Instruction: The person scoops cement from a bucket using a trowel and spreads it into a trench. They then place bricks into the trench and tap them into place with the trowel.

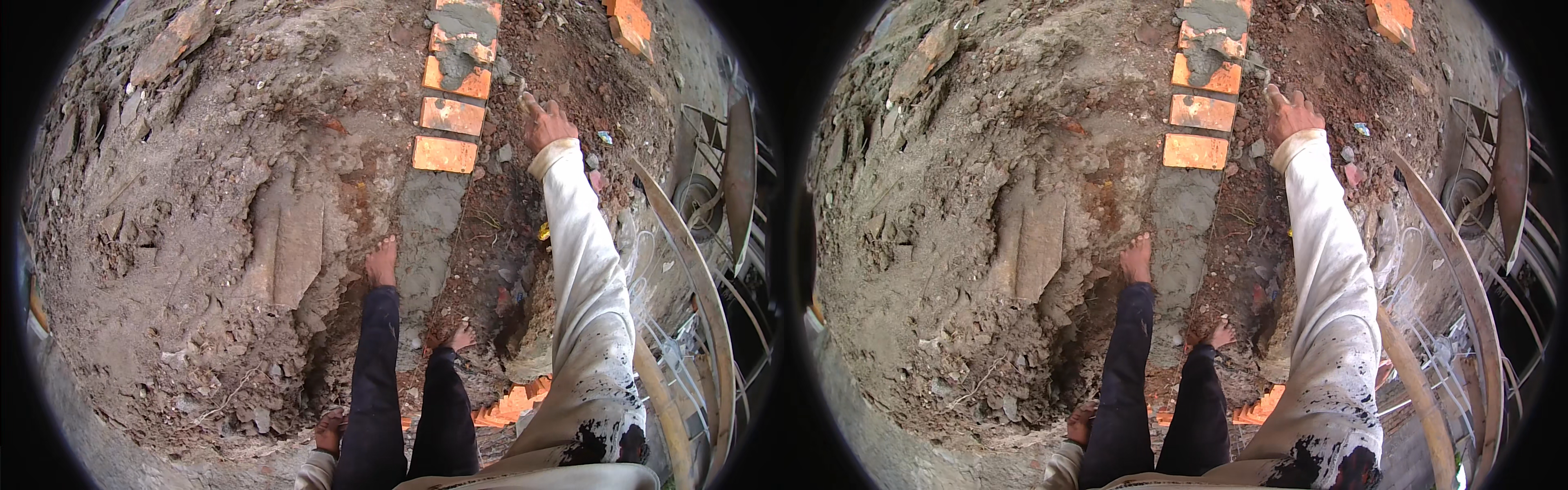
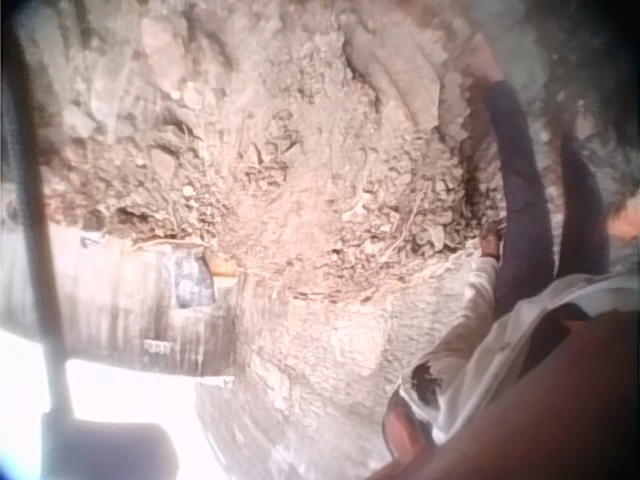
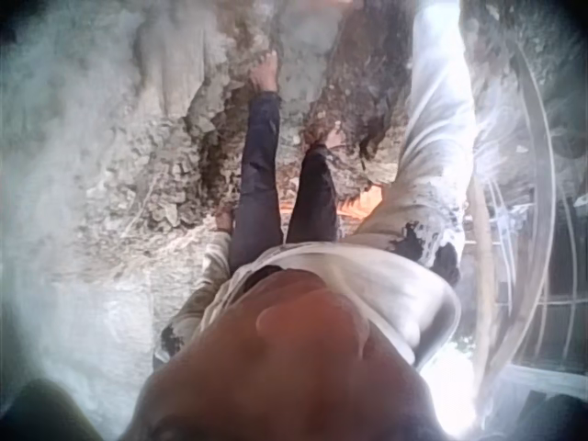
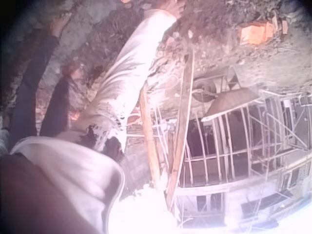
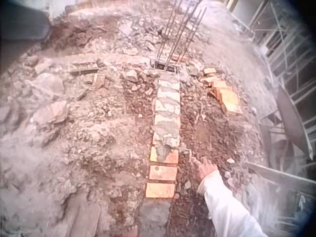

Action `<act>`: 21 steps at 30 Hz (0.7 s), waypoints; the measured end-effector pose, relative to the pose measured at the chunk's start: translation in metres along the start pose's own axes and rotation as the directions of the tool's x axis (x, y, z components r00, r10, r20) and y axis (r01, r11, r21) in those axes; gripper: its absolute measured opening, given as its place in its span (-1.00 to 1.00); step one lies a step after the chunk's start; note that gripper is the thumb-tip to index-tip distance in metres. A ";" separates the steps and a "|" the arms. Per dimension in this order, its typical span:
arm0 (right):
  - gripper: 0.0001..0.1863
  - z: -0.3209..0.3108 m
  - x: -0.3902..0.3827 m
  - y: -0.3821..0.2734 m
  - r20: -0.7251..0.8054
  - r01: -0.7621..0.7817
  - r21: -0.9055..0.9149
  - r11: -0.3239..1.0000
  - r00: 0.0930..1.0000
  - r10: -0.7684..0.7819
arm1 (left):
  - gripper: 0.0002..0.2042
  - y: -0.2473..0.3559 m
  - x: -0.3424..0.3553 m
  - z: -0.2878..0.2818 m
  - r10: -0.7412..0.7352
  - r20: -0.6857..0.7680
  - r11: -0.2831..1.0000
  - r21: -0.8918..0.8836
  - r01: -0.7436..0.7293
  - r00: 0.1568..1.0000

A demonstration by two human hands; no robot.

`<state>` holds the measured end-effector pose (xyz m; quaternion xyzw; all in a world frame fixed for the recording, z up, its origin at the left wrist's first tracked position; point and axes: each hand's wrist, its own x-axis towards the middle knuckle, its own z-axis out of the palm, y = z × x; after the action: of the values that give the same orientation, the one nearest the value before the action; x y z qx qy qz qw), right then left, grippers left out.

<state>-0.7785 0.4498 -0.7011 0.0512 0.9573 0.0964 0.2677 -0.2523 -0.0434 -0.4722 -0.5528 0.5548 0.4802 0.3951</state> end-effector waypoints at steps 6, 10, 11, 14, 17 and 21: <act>-0.44 0.009 0.035 0.000 0.024 0.082 -0.170 0.982 0.997 -0.079 | -0.73 -0.013 0.013 -0.010 0.140 0.118 0.956 0.243 -0.166 0.983; -0.42 -0.003 0.021 -0.002 0.047 0.069 -0.100 0.993 0.997 -0.064 | -0.73 0.006 0.006 0.000 -0.192 0.012 0.964 -0.186 0.191 0.981; -0.42 0.006 0.026 0.004 0.087 0.050 -0.111 0.993 0.995 -0.040 | -0.72 -0.004 0.006 -0.001 -0.197 0.034 0.955 -0.219 0.199 0.980; -0.42 0.004 0.023 0.003 0.042 0.047 -0.065 0.997 0.998 -0.044 | -0.71 -0.031 0.010 -0.018 0.114 0.118 0.971 0.195 -0.136 0.986; -0.45 -0.011 0.008 0.001 -0.034 0.019 0.036 0.999 0.999 -0.018 | -0.70 0.002 0.008 -0.001 -0.209 0.054 0.961 -0.176 0.215 0.976; -0.47 0.011 0.023 -0.010 -0.035 0.069 -0.078 0.995 0.997 -0.072 | -0.70 -0.005 0.014 -0.008 -0.034 0.097 0.992 0.122 0.022 0.995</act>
<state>-0.7933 0.4453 -0.7237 0.0055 0.9590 0.1245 0.2544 -0.2475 -0.0543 -0.4848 -0.5114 0.5545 0.4670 0.4615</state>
